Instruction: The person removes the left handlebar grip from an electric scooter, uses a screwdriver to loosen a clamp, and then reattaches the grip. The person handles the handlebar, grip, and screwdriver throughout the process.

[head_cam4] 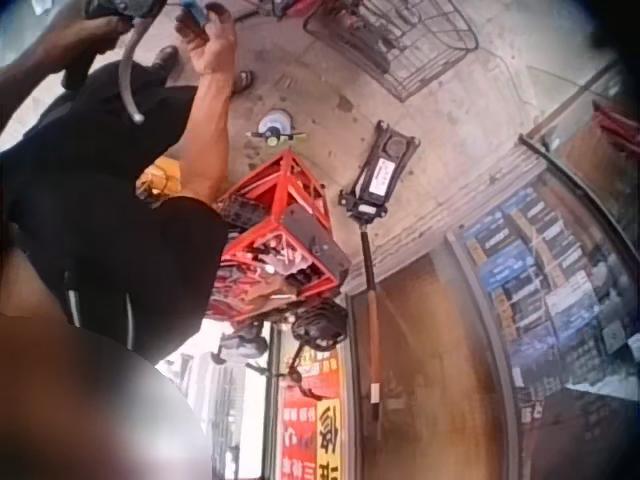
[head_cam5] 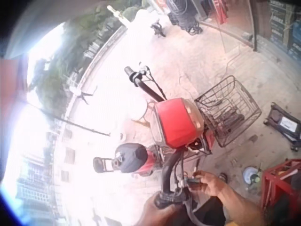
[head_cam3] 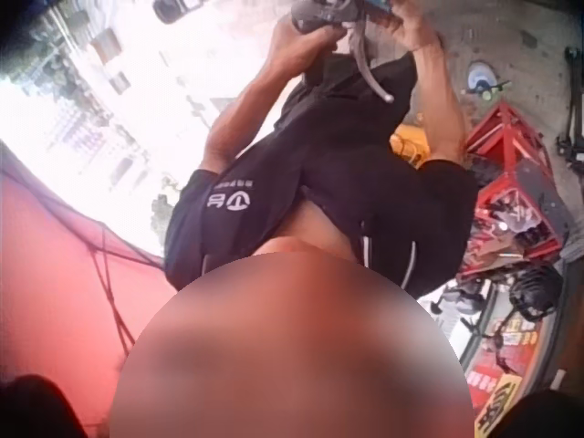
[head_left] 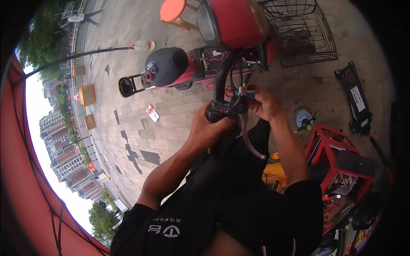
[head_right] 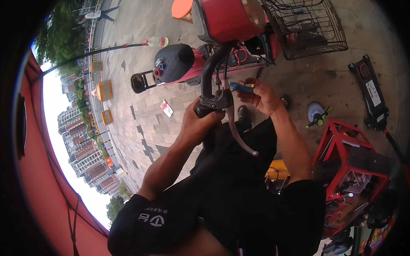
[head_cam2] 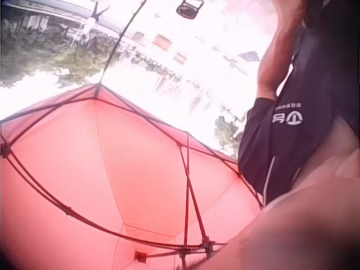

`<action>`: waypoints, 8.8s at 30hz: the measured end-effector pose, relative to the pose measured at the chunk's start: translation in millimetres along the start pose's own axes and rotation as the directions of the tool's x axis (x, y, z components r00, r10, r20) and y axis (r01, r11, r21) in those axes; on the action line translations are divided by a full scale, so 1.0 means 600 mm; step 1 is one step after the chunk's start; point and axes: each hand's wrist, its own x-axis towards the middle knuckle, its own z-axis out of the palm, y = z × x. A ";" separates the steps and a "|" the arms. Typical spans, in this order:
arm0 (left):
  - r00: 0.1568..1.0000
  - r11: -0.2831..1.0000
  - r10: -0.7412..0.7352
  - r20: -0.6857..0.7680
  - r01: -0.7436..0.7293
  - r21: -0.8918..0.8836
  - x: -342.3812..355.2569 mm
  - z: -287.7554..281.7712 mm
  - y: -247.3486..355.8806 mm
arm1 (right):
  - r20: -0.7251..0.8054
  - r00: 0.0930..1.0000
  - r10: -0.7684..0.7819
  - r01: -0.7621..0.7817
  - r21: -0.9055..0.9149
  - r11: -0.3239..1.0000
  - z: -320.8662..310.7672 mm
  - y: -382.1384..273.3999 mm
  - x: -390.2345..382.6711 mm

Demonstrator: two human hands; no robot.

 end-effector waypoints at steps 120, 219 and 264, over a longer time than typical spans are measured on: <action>0.660 0.102 0.671 0.339 0.371 -0.923 -0.131 -0.403 -0.360 | 0.433 0.761 -0.484 0.367 -0.901 -0.229 0.532 0.413 -0.149; 0.764 0.345 0.634 0.120 -0.142 -0.928 -0.177 -0.365 -0.321 | 0.241 0.652 -0.719 0.140 -0.970 -0.198 0.537 0.415 -0.073; 0.678 0.564 0.730 0.089 -0.524 -0.638 -0.151 -0.407 -0.355 | 0.074 0.958 -0.277 -0.063 -0.887 -0.457 0.482 0.369 -0.133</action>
